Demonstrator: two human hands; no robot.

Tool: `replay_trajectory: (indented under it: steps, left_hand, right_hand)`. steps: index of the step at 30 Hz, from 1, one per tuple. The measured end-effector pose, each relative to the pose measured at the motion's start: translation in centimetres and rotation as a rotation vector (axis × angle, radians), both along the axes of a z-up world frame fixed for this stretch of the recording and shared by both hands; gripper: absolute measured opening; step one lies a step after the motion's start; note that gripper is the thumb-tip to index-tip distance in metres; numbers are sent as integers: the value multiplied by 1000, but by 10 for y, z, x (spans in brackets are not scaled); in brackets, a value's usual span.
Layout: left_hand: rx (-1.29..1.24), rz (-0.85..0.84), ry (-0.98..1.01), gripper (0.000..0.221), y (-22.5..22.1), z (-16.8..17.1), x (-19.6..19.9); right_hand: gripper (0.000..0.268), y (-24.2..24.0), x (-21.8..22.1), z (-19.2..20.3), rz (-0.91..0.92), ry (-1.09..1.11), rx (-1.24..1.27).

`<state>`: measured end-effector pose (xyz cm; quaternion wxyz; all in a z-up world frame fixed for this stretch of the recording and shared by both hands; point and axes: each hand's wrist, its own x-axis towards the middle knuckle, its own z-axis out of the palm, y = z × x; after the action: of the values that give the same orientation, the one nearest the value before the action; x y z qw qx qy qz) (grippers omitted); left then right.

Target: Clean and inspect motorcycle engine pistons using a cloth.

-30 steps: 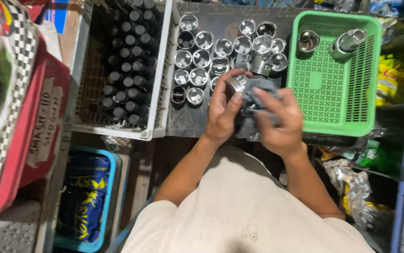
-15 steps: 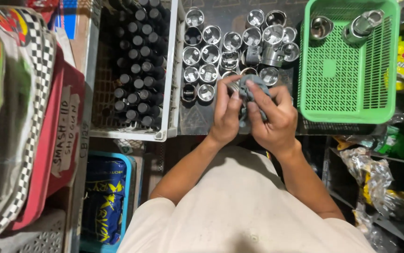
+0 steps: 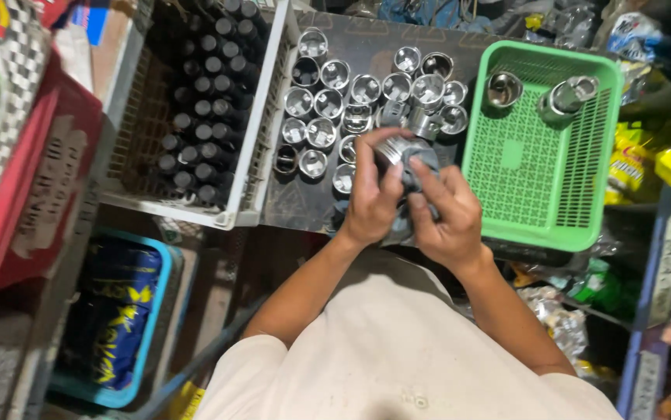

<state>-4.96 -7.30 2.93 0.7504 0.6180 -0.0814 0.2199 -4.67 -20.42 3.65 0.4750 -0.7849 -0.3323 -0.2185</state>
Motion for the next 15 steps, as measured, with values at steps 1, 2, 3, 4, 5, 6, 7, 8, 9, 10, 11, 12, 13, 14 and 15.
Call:
replay_trajectory:
  steps: [1, 2, 3, 4, 5, 6, 7, 8, 9, 10, 11, 12, 13, 14, 15]
  left_hand:
    - [-6, 13, 3, 48, -5, -2, 0]
    - [8, 24, -4, 50, -9, -4, 0]
    - [22, 40, -9, 53, -12, -7, -2]
    - [17, 58, -3, 53, -18, -4, 0]
    - [-74, 80, -9, 53, -23, 0, 4]
    - [-166, 102, -17, 54, -26, 3, 8]
    - [-167, 122, -19, 54, -30, 6, 5]
    - [-135, 133, -12, 52, -32, 8, 2]
    - [-105, 142, -1, 51, -35, 11, -3]
    - [-107, 158, 1, 51, -40, 3, -2]
    - [-75, 165, 8, 53, -44, -5, -2]
    - [-43, 171, 16, 55, -48, -13, -2]
    - [-43, 168, 23, 55, -46, -15, 0]
    - [-80, 195, 14, 54, -43, -17, 2]
    - [-112, 215, -13, 53, -38, -18, 10]
  right_hand:
    - [38, -5, 5, 3, 13, 3, -6]
    - [38, -10, 10, 5, 30, 14, 25]
    - [38, -14, 14, 7, 52, 28, 55]
    - [38, -18, 13, -5, 70, 34, 50]
    - [40, -20, 14, -17, 85, 16, 48]
    - [42, -22, 15, -29, 100, -2, 47]
    - [42, -27, 16, -30, 120, -2, 46]
    - [43, -30, 18, -31, 125, 9, 56]
    - [44, -34, 18, -31, 128, 24, 65]
    - [44, -35, 22, -25, 145, 28, 62]
    - [44, -35, 24, -20, 128, 40, 57]
    - [43, -36, 27, -14, 111, 53, 52]
    - [43, -34, 22, -15, 108, 60, 51]
    - [43, -31, 17, -15, 110, 40, 36]
    - [43, -26, 18, -15, 105, 3, 27]
